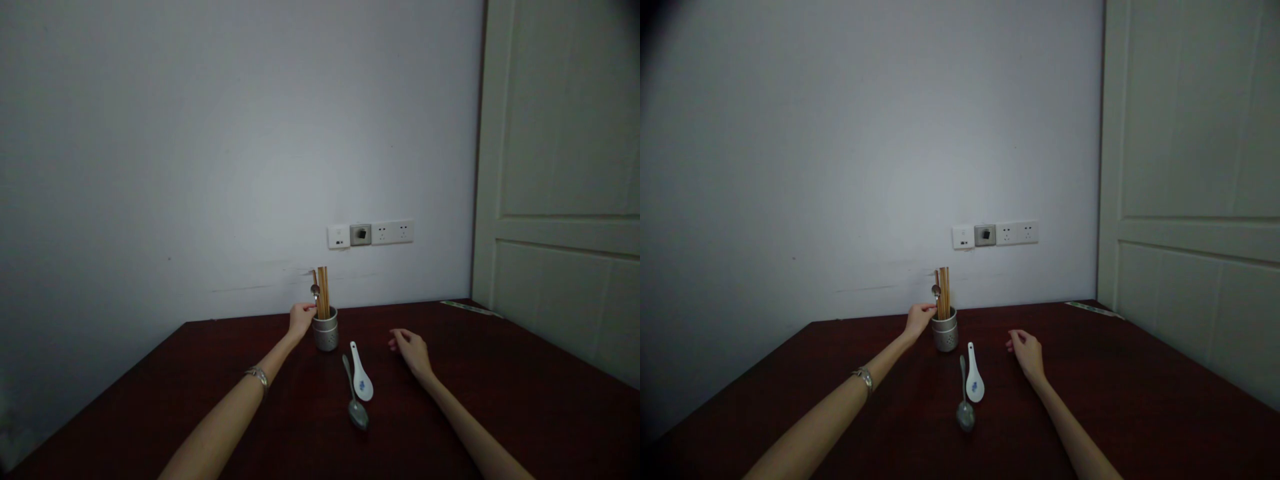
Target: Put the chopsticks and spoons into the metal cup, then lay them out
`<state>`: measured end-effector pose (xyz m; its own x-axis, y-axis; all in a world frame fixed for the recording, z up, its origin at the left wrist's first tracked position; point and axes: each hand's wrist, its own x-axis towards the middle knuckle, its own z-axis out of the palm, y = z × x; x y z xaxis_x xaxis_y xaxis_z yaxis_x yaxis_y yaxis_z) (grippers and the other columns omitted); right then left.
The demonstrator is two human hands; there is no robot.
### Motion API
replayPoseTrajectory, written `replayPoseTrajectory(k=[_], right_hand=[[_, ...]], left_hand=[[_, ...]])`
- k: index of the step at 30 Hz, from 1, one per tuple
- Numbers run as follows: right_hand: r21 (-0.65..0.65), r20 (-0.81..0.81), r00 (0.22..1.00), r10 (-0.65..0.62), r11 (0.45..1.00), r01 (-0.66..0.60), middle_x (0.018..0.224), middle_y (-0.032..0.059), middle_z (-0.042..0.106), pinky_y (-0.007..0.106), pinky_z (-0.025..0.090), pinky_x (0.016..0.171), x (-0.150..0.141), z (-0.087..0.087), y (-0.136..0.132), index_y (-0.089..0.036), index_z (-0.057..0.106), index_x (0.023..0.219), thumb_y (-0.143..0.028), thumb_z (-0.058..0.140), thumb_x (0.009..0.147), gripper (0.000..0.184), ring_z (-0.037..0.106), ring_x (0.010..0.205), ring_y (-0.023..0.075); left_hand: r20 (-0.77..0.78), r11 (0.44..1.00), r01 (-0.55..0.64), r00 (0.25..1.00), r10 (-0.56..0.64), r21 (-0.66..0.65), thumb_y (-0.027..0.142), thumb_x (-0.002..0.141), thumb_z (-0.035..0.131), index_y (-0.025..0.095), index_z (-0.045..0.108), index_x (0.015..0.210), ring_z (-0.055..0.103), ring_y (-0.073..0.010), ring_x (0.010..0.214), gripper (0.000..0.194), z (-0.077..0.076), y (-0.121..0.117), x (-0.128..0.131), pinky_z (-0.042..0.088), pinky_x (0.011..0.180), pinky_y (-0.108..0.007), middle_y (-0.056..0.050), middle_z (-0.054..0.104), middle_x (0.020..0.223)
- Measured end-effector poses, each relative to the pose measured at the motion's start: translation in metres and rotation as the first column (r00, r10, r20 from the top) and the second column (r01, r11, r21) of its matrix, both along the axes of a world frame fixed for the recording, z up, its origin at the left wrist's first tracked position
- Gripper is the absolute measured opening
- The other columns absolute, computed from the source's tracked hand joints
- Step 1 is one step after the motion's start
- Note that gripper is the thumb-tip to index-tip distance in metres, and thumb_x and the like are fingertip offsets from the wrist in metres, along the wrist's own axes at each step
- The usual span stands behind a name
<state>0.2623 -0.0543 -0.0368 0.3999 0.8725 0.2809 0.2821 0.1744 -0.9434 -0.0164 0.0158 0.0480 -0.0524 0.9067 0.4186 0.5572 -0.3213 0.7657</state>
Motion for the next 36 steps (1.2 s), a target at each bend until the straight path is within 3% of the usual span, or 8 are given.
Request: replayPoseTrajectory(k=[16, 23, 29, 33, 36], right_hand=[[0.008, 0.004, 1.000, -0.012, 1.000, 0.012, 0.057, 0.0040, 0.065, 0.025, 0.046, 0.053, -0.001, 0.000, -0.001, -0.012, 0.064, 0.081, -0.041, 0.044, 0.070, 0.036, 0.061, 0.052, 0.0169], [0.010, -0.004, 1.000, -0.006, 1.000, 0.006, 0.056, 0.0043, 0.065, 0.026, 0.046, 0.054, 0.000, -0.002, 0.002, -0.012, 0.063, 0.082, -0.041, 0.045, 0.070, 0.036, 0.061, 0.052, 0.0174], [0.024, -0.007, 1.000, -0.004, 1.000, 0.004, 0.056, 0.0048, 0.065, 0.026, 0.045, 0.052, 0.001, -0.003, 0.003, -0.012, 0.064, 0.080, -0.041, 0.046, 0.069, 0.035, 0.061, 0.051, 0.0173], [0.022, -0.001, 1.000, -0.010, 1.000, 0.010, 0.056, 0.0048, 0.065, 0.025, 0.046, 0.052, 0.000, -0.002, 0.001, -0.012, 0.064, 0.080, -0.041, 0.046, 0.070, 0.036, 0.061, 0.051, 0.0173], [0.016, 0.013, 1.000, -0.009, 1.000, 0.009, 0.056, 0.0051, 0.065, 0.026, 0.046, 0.054, 0.000, 0.000, 0.000, -0.012, 0.064, 0.079, -0.040, 0.045, 0.070, 0.035, 0.061, 0.052, 0.0174]], left_hand=[[0.014, 1.000, -0.004, 1.000, 0.003, 0.011, 0.026, 0.069, 0.056, 0.007, 0.068, 0.088, 0.052, -0.0117, 0.055, 0.029, -0.001, 0.001, 0.001, 0.038, 0.054, -0.021, -0.004, 0.063, 0.062], [0.009, 0.999, 0.025, 1.000, -0.025, 0.036, 0.027, 0.071, 0.053, 0.007, 0.069, 0.083, 0.055, -0.0139, 0.061, 0.028, 0.000, -0.004, -0.001, 0.039, 0.058, -0.023, -0.006, 0.065, 0.067], [0.162, 0.998, 0.008, 0.987, -0.017, 0.058, 0.029, 0.070, 0.054, 0.008, 0.068, 0.086, 0.059, -0.0155, 0.072, 0.029, 0.004, -0.007, -0.005, 0.042, 0.066, -0.023, -0.009, 0.067, 0.079], [0.255, 0.993, -0.061, 0.966, 0.034, 0.099, 0.033, 0.071, 0.051, 0.010, 0.068, 0.080, 0.058, -0.0160, 0.072, 0.031, 0.014, -0.023, -0.009, 0.042, 0.065, -0.023, -0.007, 0.067, 0.076], [0.251, 0.991, -0.040, 0.968, 0.006, 0.131, 0.034, 0.071, 0.050, 0.010, 0.067, 0.070, 0.057, -0.0155, 0.067, 0.029, 0.020, -0.047, -0.008, 0.040, 0.061, -0.022, -0.005, 0.066, 0.069]])
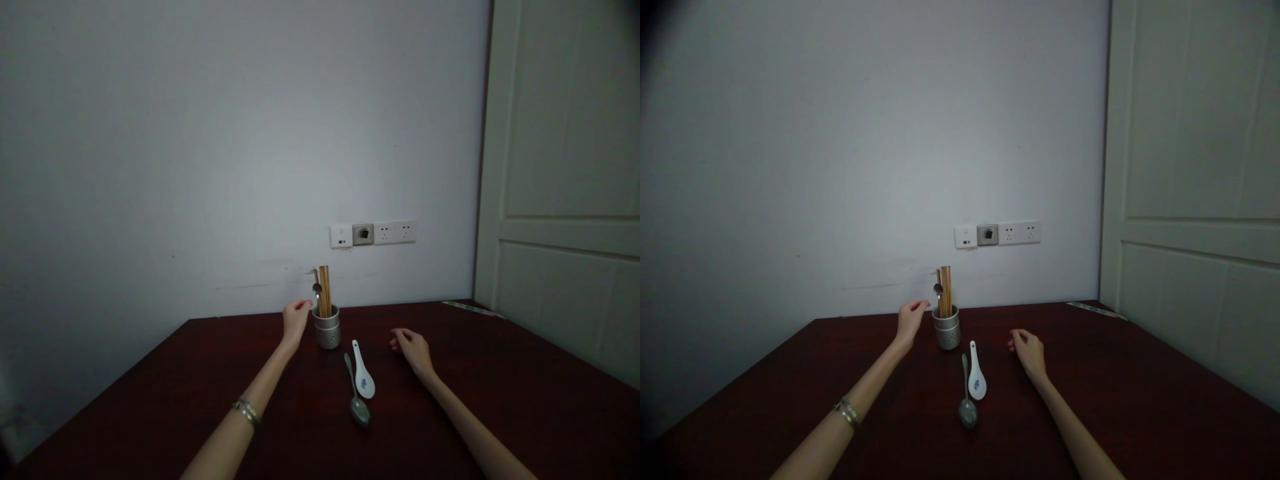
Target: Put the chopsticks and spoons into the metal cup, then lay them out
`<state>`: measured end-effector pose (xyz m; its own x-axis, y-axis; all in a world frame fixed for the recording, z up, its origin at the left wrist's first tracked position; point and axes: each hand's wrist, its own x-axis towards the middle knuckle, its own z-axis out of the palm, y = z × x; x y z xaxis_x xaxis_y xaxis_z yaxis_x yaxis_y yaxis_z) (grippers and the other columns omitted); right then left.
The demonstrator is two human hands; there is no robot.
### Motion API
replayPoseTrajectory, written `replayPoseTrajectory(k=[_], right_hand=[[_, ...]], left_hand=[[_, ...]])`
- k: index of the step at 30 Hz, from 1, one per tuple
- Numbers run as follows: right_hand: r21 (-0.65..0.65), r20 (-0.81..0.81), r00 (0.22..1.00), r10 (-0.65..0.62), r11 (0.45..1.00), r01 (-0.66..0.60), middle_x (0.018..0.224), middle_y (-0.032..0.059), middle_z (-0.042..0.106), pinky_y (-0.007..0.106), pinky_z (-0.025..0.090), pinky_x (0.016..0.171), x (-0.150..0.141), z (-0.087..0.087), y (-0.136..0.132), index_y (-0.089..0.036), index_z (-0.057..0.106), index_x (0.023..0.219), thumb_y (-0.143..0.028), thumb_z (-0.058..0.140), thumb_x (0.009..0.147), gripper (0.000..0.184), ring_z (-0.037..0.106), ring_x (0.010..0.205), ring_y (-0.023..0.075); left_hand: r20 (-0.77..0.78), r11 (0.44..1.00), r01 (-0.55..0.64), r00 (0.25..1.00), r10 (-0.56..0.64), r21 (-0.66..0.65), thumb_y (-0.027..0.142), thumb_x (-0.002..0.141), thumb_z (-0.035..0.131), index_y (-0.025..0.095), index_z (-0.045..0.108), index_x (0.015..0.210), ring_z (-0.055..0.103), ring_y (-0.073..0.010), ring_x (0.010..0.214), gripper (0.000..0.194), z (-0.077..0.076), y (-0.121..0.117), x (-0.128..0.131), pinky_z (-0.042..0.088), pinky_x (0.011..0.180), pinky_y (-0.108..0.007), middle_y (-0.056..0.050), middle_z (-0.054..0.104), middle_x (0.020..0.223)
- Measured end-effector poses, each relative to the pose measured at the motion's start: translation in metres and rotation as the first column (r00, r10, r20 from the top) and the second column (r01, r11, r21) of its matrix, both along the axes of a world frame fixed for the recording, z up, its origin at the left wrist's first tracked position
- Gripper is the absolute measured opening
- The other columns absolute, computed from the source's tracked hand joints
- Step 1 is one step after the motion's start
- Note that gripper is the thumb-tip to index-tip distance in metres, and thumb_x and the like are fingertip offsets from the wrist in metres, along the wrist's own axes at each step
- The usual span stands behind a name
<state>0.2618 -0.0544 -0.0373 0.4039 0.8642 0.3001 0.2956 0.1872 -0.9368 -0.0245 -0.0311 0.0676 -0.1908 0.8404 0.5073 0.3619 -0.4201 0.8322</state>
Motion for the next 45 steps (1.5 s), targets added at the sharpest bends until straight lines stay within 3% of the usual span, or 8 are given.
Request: replayPoseTrajectory(k=[4, 8, 13, 16, 20, 25, 32, 45], right_hand=[[-0.011, 0.032, 0.999, -0.002, 1.000, 0.003, 0.057, 0.0050, 0.065, 0.026, 0.046, 0.054, 0.001, -0.001, 0.001, -0.012, 0.064, 0.079, -0.041, 0.045, 0.070, 0.035, 0.061, 0.053, 0.0175], [-0.011, 0.032, 0.999, -0.010, 1.000, 0.011, 0.056, 0.0046, 0.065, 0.026, 0.045, 0.053, 0.001, -0.001, 0.002, -0.012, 0.064, 0.079, -0.040, 0.047, 0.069, 0.034, 0.061, 0.051, 0.0174], [-0.029, 0.057, 0.998, -0.007, 1.000, 0.009, 0.057, 0.0041, 0.065, 0.025, 0.046, 0.055, 0.001, 0.001, 0.000, -0.013, 0.065, 0.077, -0.039, 0.046, 0.069, 0.033, 0.061, 0.052, 0.0167], [-0.028, 0.081, 0.997, 0.004, 1.000, -0.002, 0.058, 0.0041, 0.066, 0.025, 0.045, 0.056, 0.000, 0.002, -0.002, -0.013, 0.065, 0.076, -0.038, 0.046, 0.069, 0.032, 0.061, 0.053, 0.0166], [-0.025, 0.088, 0.996, 0.021, 1.000, -0.018, 0.058, 0.0040, 0.066, 0.025, 0.045, 0.056, -0.002, 0.003, -0.005, -0.013, 0.065, 0.075, -0.039, 0.045, 0.070, 0.032, 0.061, 0.052, 0.0166], [-0.026, 0.116, 0.993, 0.031, 0.999, -0.028, 0.059, 0.0038, 0.065, 0.026, 0.045, 0.058, -0.004, 0.004, -0.008, -0.014, 0.064, 0.076, -0.039, 0.045, 0.071, 0.032, 0.061, 0.054, 0.0172], [-0.027, 0.155, 0.987, 0.033, 0.999, -0.030, 0.058, 0.0040, 0.065, 0.025, 0.044, 0.059, -0.004, 0.005, -0.009, -0.014, 0.064, 0.074, -0.038, 0.044, 0.071, 0.032, 0.061, 0.055, 0.0170], [-0.044, 0.191, 0.981, 0.041, 0.998, -0.033, 0.058, 0.0041, 0.066, 0.025, 0.043, 0.058, -0.007, 0.010, -0.013, -0.014, 0.064, 0.072, -0.037, 0.043, 0.071, 0.031, 0.061, 0.055, 0.0169]], left_hand=[[-0.114, 0.994, 0.103, 0.988, -0.105, -0.027, 0.038, 0.073, 0.048, 0.011, 0.065, 0.059, 0.054, -0.0137, 0.058, 0.035, 0.000, -0.031, 0.010, 0.037, 0.055, -0.021, -0.004, 0.062, 0.058], [-0.223, 0.947, 0.225, 0.935, -0.276, -0.232, 0.039, 0.075, 0.045, 0.011, 0.064, 0.054, 0.046, -0.0093, 0.045, 0.040, -0.009, -0.044, 0.019, 0.032, 0.047, -0.020, -0.002, 0.053, 0.045], [-0.247, 0.730, 0.376, 0.769, -0.589, -0.570, 0.030, 0.066, 0.056, 0.012, 0.067, 0.063, 0.032, -0.0036, 0.034, 0.022, -0.031, -0.050, 0.017, 0.021, 0.037, -0.018, 0.002, 0.051, 0.044], [-0.228, 0.649, 0.407, 0.707, -0.670, -0.643, 0.027, 0.063, 0.058, 0.013, 0.068, 0.066, 0.032, -0.0033, 0.033, 0.018, -0.044, -0.054, 0.018, 0.020, 0.035, -0.018, 0.002, 0.055, 0.048], [-0.258, 0.690, 0.343, 0.748, -0.611, -0.637, 0.023, 0.061, 0.058, 0.012, 0.066, 0.058, 0.032, -0.0032, 0.032, 0.014, -0.053, -0.059, 0.027, 0.022, 0.036, -0.018, 0.002, 0.052, 0.043], [-0.261, 0.645, 0.284, 0.744, -0.615, -0.710, 0.025, 0.059, 0.059, 0.013, 0.062, 0.051, 0.026, -0.0035, 0.027, 0.015, -0.051, -0.067, 0.034, 0.018, 0.033, -0.020, 0.003, 0.048, 0.039], [-0.253, 0.647, 0.232, 0.785, -0.566, -0.726, 0.026, 0.065, 0.048, 0.014, 0.061, 0.056, 0.025, -0.0042, 0.025, 0.019, -0.060, -0.068, 0.042, 0.018, 0.032, -0.019, 0.005, 0.043, 0.036], [-0.419, 0.780, 0.153, 0.772, -0.477, -0.607, 0.020, 0.063, 0.051, 0.016, 0.044, 0.042, 0.034, -0.0054, 0.031, 0.023, -0.056, -0.075, 0.057, 0.022, 0.036, -0.018, 0.003, 0.039, 0.034]])
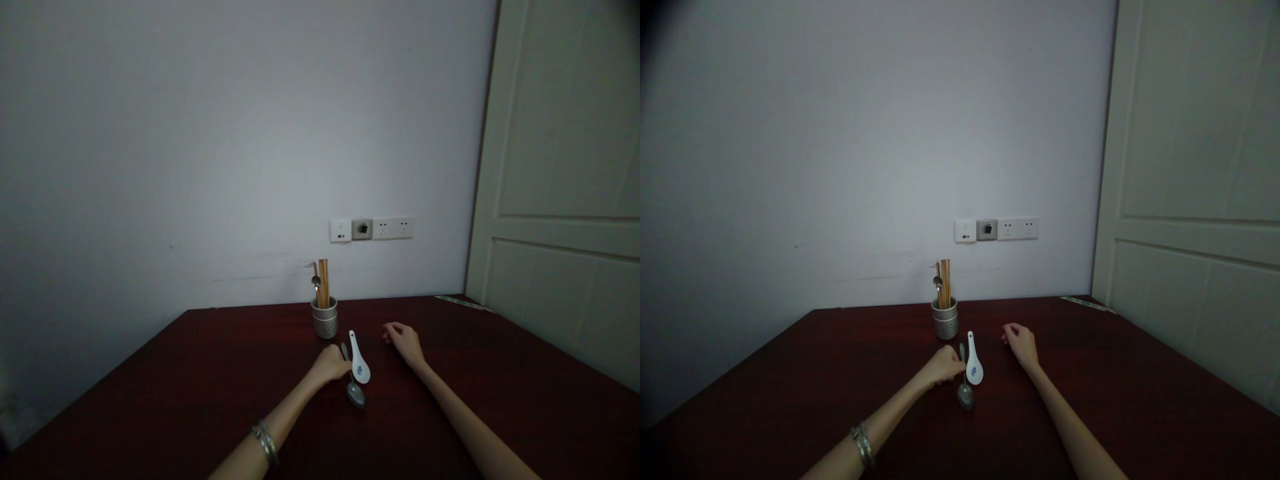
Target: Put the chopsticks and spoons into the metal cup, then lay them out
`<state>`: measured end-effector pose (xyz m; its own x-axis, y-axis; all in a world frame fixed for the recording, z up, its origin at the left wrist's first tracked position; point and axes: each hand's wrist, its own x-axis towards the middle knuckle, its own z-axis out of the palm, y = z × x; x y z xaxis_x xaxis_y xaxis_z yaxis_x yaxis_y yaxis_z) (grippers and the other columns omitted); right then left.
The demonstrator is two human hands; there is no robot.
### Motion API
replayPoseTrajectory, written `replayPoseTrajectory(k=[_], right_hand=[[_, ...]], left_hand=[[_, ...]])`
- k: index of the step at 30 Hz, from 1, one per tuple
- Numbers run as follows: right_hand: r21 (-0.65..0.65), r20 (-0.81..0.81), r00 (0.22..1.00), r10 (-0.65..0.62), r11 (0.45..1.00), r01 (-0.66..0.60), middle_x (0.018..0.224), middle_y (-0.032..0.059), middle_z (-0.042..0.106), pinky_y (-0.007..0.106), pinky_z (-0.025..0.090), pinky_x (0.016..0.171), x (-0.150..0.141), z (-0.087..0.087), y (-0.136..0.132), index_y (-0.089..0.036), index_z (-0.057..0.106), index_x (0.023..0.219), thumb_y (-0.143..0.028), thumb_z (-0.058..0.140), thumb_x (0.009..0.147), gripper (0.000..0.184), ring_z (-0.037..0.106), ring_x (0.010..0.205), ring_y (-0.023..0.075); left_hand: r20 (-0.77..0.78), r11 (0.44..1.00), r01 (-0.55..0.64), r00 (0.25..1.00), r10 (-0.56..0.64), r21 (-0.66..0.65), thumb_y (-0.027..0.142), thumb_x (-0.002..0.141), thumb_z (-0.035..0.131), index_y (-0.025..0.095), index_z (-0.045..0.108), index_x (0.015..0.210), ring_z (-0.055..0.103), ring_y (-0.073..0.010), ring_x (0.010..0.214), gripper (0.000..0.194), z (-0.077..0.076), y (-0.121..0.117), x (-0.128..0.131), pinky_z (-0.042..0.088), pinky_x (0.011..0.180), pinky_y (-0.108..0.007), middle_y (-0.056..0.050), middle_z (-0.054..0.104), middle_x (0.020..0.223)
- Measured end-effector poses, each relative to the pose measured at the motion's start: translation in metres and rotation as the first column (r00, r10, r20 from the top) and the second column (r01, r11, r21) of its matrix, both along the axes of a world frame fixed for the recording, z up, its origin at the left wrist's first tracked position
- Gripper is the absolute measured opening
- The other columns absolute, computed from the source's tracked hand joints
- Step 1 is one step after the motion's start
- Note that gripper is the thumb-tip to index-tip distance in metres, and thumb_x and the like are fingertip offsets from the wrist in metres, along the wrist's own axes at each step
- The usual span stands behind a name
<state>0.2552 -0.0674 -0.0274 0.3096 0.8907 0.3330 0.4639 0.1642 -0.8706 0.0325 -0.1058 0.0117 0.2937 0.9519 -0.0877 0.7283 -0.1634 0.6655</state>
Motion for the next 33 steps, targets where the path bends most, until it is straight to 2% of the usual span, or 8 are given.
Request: replayPoseTrajectory(k=[4, 9, 17, 22, 25, 29, 33], right_hand=[[-0.010, 0.011, 1.000, 0.004, 1.000, -0.004, 0.059, 0.0044, 0.066, 0.025, 0.043, 0.057, 0.000, 0.000, 0.001, -0.014, 0.064, 0.073, -0.037, 0.043, 0.071, 0.032, 0.060, 0.054, 0.0169], [-0.013, 0.014, 1.000, 0.017, 1.000, -0.017, 0.058, 0.0043, 0.065, 0.025, 0.043, 0.058, 0.001, -0.002, 0.003, -0.014, 0.065, 0.073, -0.038, 0.044, 0.072, 0.032, 0.060, 0.054, 0.0167], [-0.011, 0.034, 0.999, 0.018, 1.000, -0.018, 0.059, 0.0034, 0.066, 0.025, 0.043, 0.058, 0.001, -0.003, 0.003, -0.014, 0.066, 0.075, -0.037, 0.042, 0.072, 0.033, 0.061, 0.055, 0.0163], [-0.023, 0.046, 0.999, 0.029, 0.999, -0.028, 0.058, 0.0033, 0.065, 0.025, 0.043, 0.059, 0.001, -0.003, 0.004, -0.015, 0.065, 0.073, -0.037, 0.042, 0.072, 0.032, 0.061, 0.055, 0.0165], [-0.015, 0.033, 0.999, 0.034, 0.999, -0.033, 0.058, 0.0036, 0.066, 0.025, 0.043, 0.059, 0.002, -0.004, 0.005, -0.014, 0.064, 0.075, -0.038, 0.042, 0.072, 0.032, 0.061, 0.056, 0.0169], [0.004, 0.007, 1.000, 0.026, 1.000, -0.026, 0.058, 0.0041, 0.066, 0.026, 0.044, 0.058, 0.002, -0.005, 0.004, -0.014, 0.064, 0.076, -0.039, 0.043, 0.071, 0.033, 0.060, 0.054, 0.0169], [0.064, -0.061, 0.998, 0.007, 0.998, -0.003, 0.059, 0.0051, 0.065, 0.026, 0.045, 0.058, 0.000, 0.001, 0.003, -0.012, 0.064, 0.078, -0.040, 0.046, 0.071, 0.033, 0.060, 0.054, 0.0167]], left_hand=[[-0.020, 1.000, -0.013, 1.000, 0.013, 0.023, 0.020, 0.063, 0.052, 0.016, 0.043, 0.040, 0.033, -0.0053, 0.032, 0.026, 0.002, -0.002, 0.002, 0.020, 0.036, -0.018, 0.004, 0.036, 0.032], [0.040, 1.000, -0.012, 0.999, 0.012, -0.004, 0.019, 0.063, 0.053, 0.016, 0.041, 0.039, 0.031, -0.0045, 0.030, 0.027, 0.003, -0.003, 0.002, 0.019, 0.034, -0.018, 0.004, 0.036, 0.031], [0.096, 0.971, -0.061, 0.992, 0.085, -0.231, 0.022, 0.062, 0.057, 0.016, 0.044, 0.050, 0.029, -0.0043, 0.027, 0.018, -0.003, 0.006, -0.002, 0.018, 0.032, -0.018, 0.005, 0.042, 0.037], [0.222, 0.928, -0.016, 0.969, 0.105, -0.371, 0.018, 0.066, 0.057, 0.016, 0.039, 0.049, 0.023, -0.0014, 0.027, 0.025, -0.006, 0.012, -0.010, 0.014, 0.033, -0.018, 0.007, 0.038, 0.036], [0.275, 0.914, -0.003, 0.953, 0.125, -0.405, 0.017, 0.068, 0.056, 0.016, 0.038, 0.050, 0.021, -0.0011, 0.027, 0.025, -0.005, 0.015, -0.015, 0.012, 0.034, -0.018, 0.007, 0.038, 0.037], [0.325, 0.918, 0.002, 0.935, 0.139, -0.397, 0.021, 0.067, 0.059, 0.017, 0.038, 0.055, 0.020, -0.0010, 0.029, 0.025, 0.005, 0.018, -0.023, 0.011, 0.034, -0.018, 0.008, 0.037, 0.037], [0.388, 0.941, 0.064, 0.918, 0.075, -0.332, 0.031, 0.066, 0.062, 0.017, 0.038, 0.056, 0.018, -0.0005, 0.029, 0.030, 0.028, 0.016, -0.032, 0.009, 0.034, -0.018, 0.009, 0.035, 0.038]])
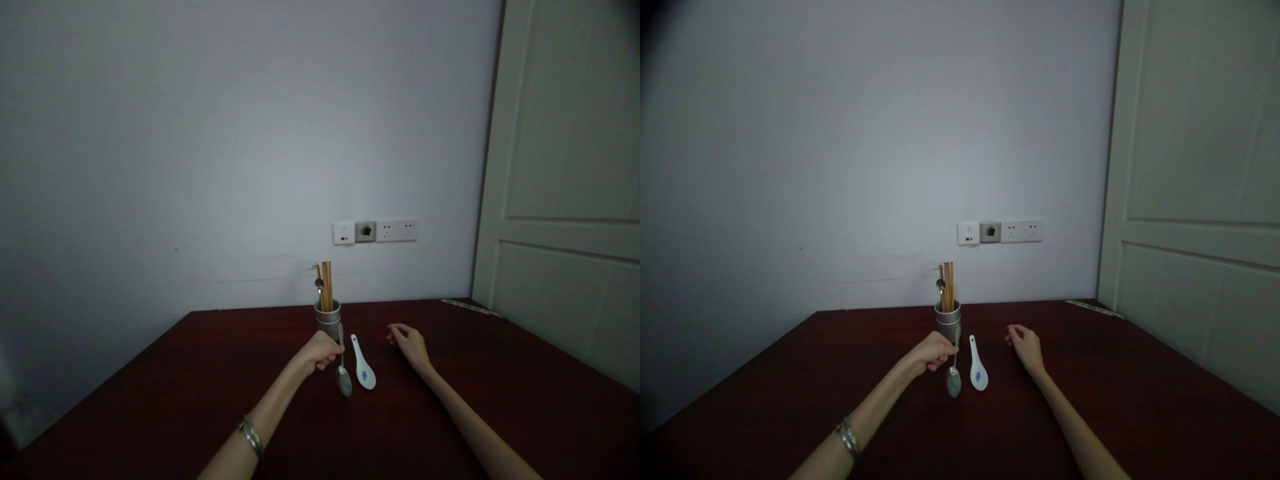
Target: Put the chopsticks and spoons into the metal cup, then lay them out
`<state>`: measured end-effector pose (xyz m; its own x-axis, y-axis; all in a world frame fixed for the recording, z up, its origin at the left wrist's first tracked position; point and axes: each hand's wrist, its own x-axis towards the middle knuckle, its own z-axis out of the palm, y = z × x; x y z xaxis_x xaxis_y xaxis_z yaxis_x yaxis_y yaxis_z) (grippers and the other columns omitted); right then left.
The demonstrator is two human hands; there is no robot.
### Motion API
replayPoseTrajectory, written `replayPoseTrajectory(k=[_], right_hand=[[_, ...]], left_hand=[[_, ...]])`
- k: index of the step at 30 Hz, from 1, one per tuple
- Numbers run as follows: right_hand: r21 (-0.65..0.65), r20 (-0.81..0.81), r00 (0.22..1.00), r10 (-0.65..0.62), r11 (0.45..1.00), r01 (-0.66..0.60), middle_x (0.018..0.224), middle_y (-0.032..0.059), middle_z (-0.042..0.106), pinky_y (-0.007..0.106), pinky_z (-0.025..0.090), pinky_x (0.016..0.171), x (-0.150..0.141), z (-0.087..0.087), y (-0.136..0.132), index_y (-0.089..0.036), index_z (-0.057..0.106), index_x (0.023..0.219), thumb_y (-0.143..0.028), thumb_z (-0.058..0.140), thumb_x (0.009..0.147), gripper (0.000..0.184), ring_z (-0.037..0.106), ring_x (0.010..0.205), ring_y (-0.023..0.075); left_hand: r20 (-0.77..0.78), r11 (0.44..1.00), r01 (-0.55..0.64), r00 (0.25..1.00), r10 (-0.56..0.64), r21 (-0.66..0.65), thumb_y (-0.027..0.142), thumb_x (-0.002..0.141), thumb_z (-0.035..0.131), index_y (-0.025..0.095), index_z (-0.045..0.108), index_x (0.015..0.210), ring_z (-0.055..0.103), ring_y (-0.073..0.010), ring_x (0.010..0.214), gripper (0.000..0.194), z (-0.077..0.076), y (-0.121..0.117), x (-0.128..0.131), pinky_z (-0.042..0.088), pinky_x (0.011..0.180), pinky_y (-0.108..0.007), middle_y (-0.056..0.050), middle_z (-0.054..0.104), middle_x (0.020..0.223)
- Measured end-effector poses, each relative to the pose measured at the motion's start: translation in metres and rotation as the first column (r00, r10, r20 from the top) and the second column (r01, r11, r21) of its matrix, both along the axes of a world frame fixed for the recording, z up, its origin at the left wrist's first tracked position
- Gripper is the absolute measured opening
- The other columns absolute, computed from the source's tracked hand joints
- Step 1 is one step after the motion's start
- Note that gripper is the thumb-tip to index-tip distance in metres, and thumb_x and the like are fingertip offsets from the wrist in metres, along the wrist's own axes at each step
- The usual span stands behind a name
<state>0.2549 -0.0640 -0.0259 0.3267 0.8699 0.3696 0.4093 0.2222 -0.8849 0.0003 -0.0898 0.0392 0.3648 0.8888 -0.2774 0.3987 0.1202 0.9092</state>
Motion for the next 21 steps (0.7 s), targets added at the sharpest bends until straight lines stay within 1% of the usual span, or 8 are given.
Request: replayPoseTrajectory(k=[2, 5, 8, 11, 14, 17, 19, 21], right_hand=[[0.049, -0.054, 0.998, 0.023, 0.999, -0.020, 0.060, 0.0055, 0.065, 0.026, 0.046, 0.057, -0.005, 0.012, -0.001, -0.012, 0.064, 0.080, -0.038, 0.051, 0.069, 0.031, 0.060, 0.055, 0.0162], [0.089, -0.197, 0.970, 0.145, 0.988, -0.130, 0.063, 0.0059, 0.065, 0.024, 0.047, 0.049, -0.022, 0.040, -0.007, -0.012, 0.063, 0.083, -0.038, 0.057, 0.068, 0.031, 0.060, 0.054, 0.0149], [0.049, -0.353, 0.891, 0.286, 0.956, -0.288, 0.068, 0.0079, 0.066, 0.023, 0.049, 0.045, -0.047, 0.071, -0.019, -0.012, 0.063, 0.082, -0.037, 0.063, 0.066, 0.030, 0.062, 0.055, 0.0148], [-0.007, -0.470, 0.793, 0.388, 0.897, -0.443, 0.076, 0.0094, 0.067, 0.022, 0.051, 0.045, -0.069, 0.092, -0.034, -0.013, 0.062, 0.085, -0.036, 0.066, 0.065, 0.031, 0.064, 0.058, 0.0155], [-0.043, -0.508, 0.729, 0.458, 0.832, -0.553, 0.076, 0.0086, 0.067, 0.021, 0.051, 0.045, -0.079, 0.100, -0.044, -0.012, 0.062, 0.087, -0.035, 0.066, 0.067, 0.031, 0.064, 0.058, 0.0142], [-0.084, -0.504, 0.697, 0.510, 0.774, -0.627, 0.072, 0.0077, 0.067, 0.018, 0.050, 0.044, -0.080, 0.099, -0.047, -0.012, 0.063, 0.088, -0.032, 0.066, 0.067, 0.030, 0.063, 0.054, 0.0119], [-0.104, -0.505, 0.686, 0.524, 0.752, -0.651, 0.068, 0.0073, 0.067, 0.017, 0.050, 0.045, -0.079, 0.098, -0.046, -0.010, 0.063, 0.087, -0.030, 0.066, 0.067, 0.028, 0.062, 0.051, 0.0106], [-0.110, -0.515, 0.682, 0.519, 0.749, -0.654, 0.064, 0.0067, 0.067, 0.016, 0.049, 0.044, -0.078, 0.097, -0.045, -0.009, 0.064, 0.085, -0.028, 0.066, 0.067, 0.026, 0.061, 0.049, 0.0096]], left_hand=[[0.035, 0.998, 0.047, 0.998, -0.049, 0.037, 0.037, 0.065, 0.062, 0.017, 0.035, 0.053, 0.017, 0.0000, 0.030, 0.036, 0.014, -0.003, -0.005, 0.008, 0.035, -0.018, 0.010, 0.033, 0.038], [0.078, 0.991, 0.107, 0.990, -0.113, 0.082, 0.042, 0.063, 0.063, 0.017, 0.034, 0.053, 0.016, 0.0001, 0.031, 0.039, 0.032, -0.010, -0.010, 0.007, 0.035, -0.018, 0.010, 0.030, 0.038], [0.091, 0.980, 0.161, 0.981, -0.172, 0.113, 0.045, 0.063, 0.062, 0.017, 0.039, 0.055, 0.016, -0.0004, 0.031, 0.036, 0.046, -0.018, -0.014, 0.007, 0.035, -0.019, 0.010, 0.030, 0.039], [0.074, 0.972, 0.207, 0.974, -0.216, 0.108, 0.045, 0.063, 0.062, 0.016, 0.044, 0.057, 0.017, -0.0007, 0.032, 0.034, 0.054, -0.027, -0.015, 0.008, 0.036, -0.019, 0.010, 0.031, 0.039], [0.050, 0.966, 0.237, 0.969, -0.243, 0.102, 0.042, 0.063, 0.062, 0.015, 0.048, 0.059, 0.018, -0.0010, 0.032, 0.031, 0.055, -0.033, -0.012, 0.009, 0.036, -0.019, 0.009, 0.033, 0.039], [0.026, 0.961, 0.253, 0.966, -0.257, 0.110, 0.040, 0.065, 0.061, 0.015, 0.048, 0.056, 0.019, -0.0011, 0.032, 0.029, 0.053, -0.037, -0.008, 0.010, 0.035, -0.019, 0.009, 0.033, 0.039], [0.018, 0.956, 0.271, 0.961, -0.275, 0.112, 0.038, 0.066, 0.060, 0.015, 0.049, 0.056, 0.019, -0.0011, 0.031, 0.028, 0.052, -0.038, -0.006, 0.010, 0.034, -0.019, 0.009, 0.032, 0.038], [0.023, 0.950, 0.290, 0.955, -0.295, 0.113, 0.037, 0.066, 0.059, 0.015, 0.050, 0.058, 0.019, -0.0012, 0.031, 0.026, 0.051, -0.039, -0.005, 0.011, 0.034, -0.018, 0.009, 0.032, 0.038]])
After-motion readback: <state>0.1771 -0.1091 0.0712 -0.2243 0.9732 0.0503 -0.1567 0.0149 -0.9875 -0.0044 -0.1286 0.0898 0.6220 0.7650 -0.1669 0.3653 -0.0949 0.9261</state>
